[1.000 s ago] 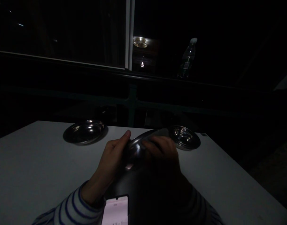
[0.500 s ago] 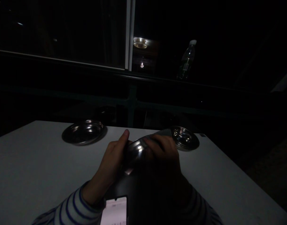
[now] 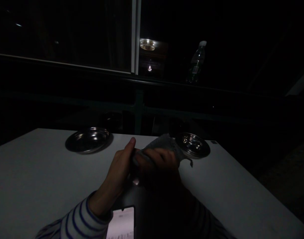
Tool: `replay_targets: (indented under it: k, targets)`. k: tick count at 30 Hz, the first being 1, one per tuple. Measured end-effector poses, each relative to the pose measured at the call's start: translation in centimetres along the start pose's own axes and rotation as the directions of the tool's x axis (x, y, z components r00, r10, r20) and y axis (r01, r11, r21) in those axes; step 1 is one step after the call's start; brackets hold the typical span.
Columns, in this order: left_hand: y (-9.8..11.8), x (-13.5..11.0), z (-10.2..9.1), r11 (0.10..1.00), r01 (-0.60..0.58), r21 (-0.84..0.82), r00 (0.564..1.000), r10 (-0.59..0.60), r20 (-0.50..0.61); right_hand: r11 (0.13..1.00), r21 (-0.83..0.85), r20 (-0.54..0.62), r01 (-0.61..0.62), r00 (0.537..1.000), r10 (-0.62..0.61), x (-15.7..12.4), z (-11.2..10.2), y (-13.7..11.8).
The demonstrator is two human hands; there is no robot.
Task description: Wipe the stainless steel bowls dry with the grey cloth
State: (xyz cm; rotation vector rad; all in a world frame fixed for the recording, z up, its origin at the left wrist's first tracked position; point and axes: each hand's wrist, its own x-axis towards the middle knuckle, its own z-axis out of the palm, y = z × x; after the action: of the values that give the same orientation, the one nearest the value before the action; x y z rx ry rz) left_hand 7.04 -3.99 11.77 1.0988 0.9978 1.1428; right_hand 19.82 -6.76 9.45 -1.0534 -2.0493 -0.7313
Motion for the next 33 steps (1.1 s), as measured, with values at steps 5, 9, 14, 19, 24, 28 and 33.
replay_targets:
  k: [5, 9, 14, 19, 24, 28, 33]
  targets:
    - [0.3, 0.2, -0.5, 0.999, 0.003, 0.032, 0.998, -0.001, -0.065, 0.965, 0.082, -0.105, -0.25, 0.96, 0.258, 0.3, -0.5, 3.1]
    - [0.4, 0.3, -0.6, 0.998, -0.008, 0.063, 0.998, 0.011, -0.059, 0.97, 0.086, -0.092, -0.228, 0.967, 0.236, 0.2, -0.4, 2.3]
    - [0.1, 0.3, -0.6, 0.999, -0.034, 0.041, 0.998, 0.036, -0.043, 0.999, 0.037, -0.014, 0.02, 1.0, -0.019, -0.3, 0.1, -0.2]
    - [0.3, 0.4, -0.8, 0.999, -0.018, 0.04, 0.996, 0.022, -0.086, 0.972, 0.11, -0.075, -0.209, 0.973, 0.218, 0.1, -0.3, 2.2]
    - [0.4, 0.4, -0.8, 0.999, -0.025, 0.03, 0.997, 0.027, -0.067, 0.969, 0.109, -0.056, -0.22, 0.972, 0.227, 0.0, -0.1, 2.0]
    - [0.2, 0.4, -0.8, 1.0, -0.022, 0.001, 0.998, 0.022, -0.065, 0.998, 0.069, -0.015, 0.013, 1.0, -0.012, -0.5, 0.3, -0.3]
    - [0.4, 0.5, -1.0, 1.0, -0.017, 0.009, 0.992, 0.018, -0.122, 0.977, 0.109, -0.056, -0.183, 0.98, 0.19, -0.1, -0.3, 1.7]
